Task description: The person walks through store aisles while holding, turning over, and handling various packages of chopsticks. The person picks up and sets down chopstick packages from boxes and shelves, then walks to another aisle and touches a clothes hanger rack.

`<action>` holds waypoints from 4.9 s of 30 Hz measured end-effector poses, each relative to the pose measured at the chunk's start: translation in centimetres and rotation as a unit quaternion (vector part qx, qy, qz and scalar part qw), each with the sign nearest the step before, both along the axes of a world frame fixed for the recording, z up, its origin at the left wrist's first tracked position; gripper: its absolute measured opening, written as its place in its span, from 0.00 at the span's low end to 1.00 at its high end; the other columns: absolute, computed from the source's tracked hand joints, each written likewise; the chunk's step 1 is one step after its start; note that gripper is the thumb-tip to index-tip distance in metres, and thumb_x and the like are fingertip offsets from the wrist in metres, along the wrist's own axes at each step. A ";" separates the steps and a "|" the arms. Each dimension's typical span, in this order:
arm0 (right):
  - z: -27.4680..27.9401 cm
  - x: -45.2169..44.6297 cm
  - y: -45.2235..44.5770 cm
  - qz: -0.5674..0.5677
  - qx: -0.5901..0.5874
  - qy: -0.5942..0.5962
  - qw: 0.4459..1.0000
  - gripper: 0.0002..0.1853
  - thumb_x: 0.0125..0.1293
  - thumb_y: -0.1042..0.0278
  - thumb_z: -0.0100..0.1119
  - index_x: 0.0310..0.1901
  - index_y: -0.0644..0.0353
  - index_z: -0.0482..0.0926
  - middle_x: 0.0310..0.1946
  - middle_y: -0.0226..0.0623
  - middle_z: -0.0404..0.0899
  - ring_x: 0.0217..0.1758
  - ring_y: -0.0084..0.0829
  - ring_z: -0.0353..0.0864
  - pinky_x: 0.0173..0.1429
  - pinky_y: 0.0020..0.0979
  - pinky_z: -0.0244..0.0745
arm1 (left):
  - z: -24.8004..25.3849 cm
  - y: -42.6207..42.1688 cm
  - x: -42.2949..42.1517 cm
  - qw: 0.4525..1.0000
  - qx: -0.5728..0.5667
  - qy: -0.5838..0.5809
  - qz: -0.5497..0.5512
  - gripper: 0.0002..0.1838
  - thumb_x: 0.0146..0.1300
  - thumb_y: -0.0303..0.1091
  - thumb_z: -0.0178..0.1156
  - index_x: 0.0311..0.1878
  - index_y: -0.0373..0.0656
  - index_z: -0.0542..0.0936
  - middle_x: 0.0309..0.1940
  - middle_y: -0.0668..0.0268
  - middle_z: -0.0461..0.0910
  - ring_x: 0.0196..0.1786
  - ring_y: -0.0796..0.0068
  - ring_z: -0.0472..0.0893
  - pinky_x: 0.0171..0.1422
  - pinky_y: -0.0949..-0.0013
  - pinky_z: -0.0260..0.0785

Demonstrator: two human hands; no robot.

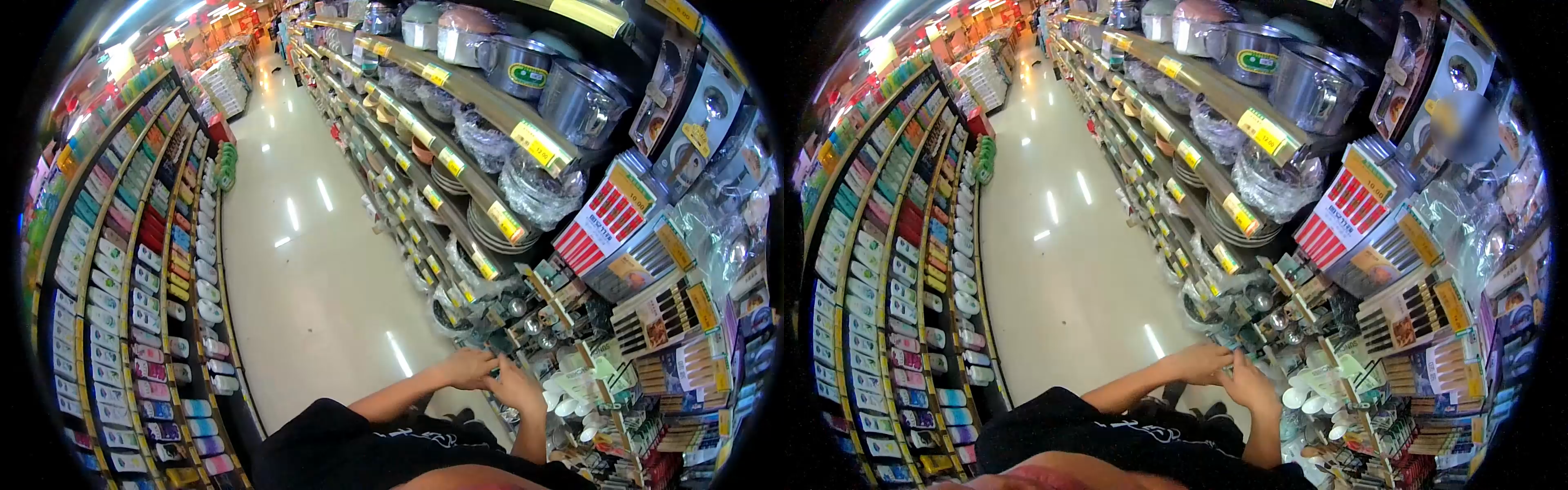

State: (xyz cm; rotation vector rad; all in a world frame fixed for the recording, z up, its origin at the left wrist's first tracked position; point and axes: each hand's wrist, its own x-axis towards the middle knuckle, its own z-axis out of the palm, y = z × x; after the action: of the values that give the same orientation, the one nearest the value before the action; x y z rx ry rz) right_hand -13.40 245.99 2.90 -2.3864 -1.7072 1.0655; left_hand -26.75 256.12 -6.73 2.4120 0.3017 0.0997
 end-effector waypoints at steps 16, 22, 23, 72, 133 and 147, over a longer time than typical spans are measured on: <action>-2.5 -3.8 -14.7 0.291 0.181 0.088 0.935 0.27 0.62 0.48 0.61 0.51 0.64 0.72 0.45 0.53 0.80 0.49 0.55 0.79 0.52 0.50 0.73 | -5.8 -19.5 -12.0 0.934 0.034 0.324 0.146 0.30 0.62 0.56 0.59 0.58 0.42 0.75 0.49 0.52 0.80 0.52 0.49 0.80 0.53 0.49 0.73; -6.5 -3.9 -25.9 0.308 0.002 0.042 0.951 0.29 0.62 0.44 0.60 0.53 0.62 0.73 0.47 0.53 0.80 0.51 0.54 0.79 0.55 0.50 0.74 | -6.1 -30.8 -10.7 0.944 0.011 0.280 0.171 0.31 0.63 0.56 0.59 0.60 0.42 0.74 0.51 0.51 0.79 0.55 0.49 0.80 0.54 0.49 0.74; -6.3 -4.0 -27.3 0.313 -0.038 0.031 0.949 0.29 0.62 0.44 0.60 0.53 0.62 0.73 0.48 0.54 0.80 0.52 0.54 0.79 0.55 0.49 0.74 | -6.1 -32.3 -10.5 0.947 0.009 0.270 0.172 0.31 0.63 0.56 0.58 0.60 0.42 0.74 0.52 0.50 0.79 0.55 0.48 0.79 0.55 0.49 0.73; -4.6 6.9 -65.3 0.091 0.054 -0.020 0.994 0.36 0.61 0.44 0.61 0.59 0.68 0.71 0.51 0.55 0.78 0.55 0.52 0.78 0.59 0.46 0.72 | 1.4 -63.5 -0.2 0.974 0.025 0.209 0.084 0.32 0.66 0.55 0.55 0.64 0.40 0.71 0.56 0.51 0.77 0.56 0.49 0.78 0.59 0.50 0.70; 4.4 33.4 -52.9 -0.332 0.440 0.329 0.767 0.48 0.63 0.74 0.65 0.74 0.68 0.40 0.75 0.55 0.47 0.48 0.28 0.79 0.51 0.29 0.77 | 14.4 -45.4 37.3 0.945 -0.010 -0.293 0.143 0.37 0.62 0.38 0.64 0.68 0.30 0.60 0.66 0.40 0.62 0.69 0.41 0.64 0.73 0.56 0.57; 1.5 34.7 -53.2 -0.332 0.475 0.429 0.693 0.41 0.66 0.68 0.63 0.72 0.67 0.47 0.69 0.53 0.58 0.49 0.28 0.77 0.47 0.28 0.75 | 11.5 -50.6 41.0 0.934 -0.213 -0.269 0.101 0.29 0.66 0.32 0.62 0.67 0.36 0.64 0.54 0.57 0.77 0.56 0.66 0.77 0.59 0.63 0.71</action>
State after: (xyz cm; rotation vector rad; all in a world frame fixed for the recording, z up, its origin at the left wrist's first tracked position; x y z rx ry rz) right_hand 21.26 192.80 4.42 -1.2392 -0.6264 0.6667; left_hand 14.23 205.56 4.78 1.8293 0.2784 0.7010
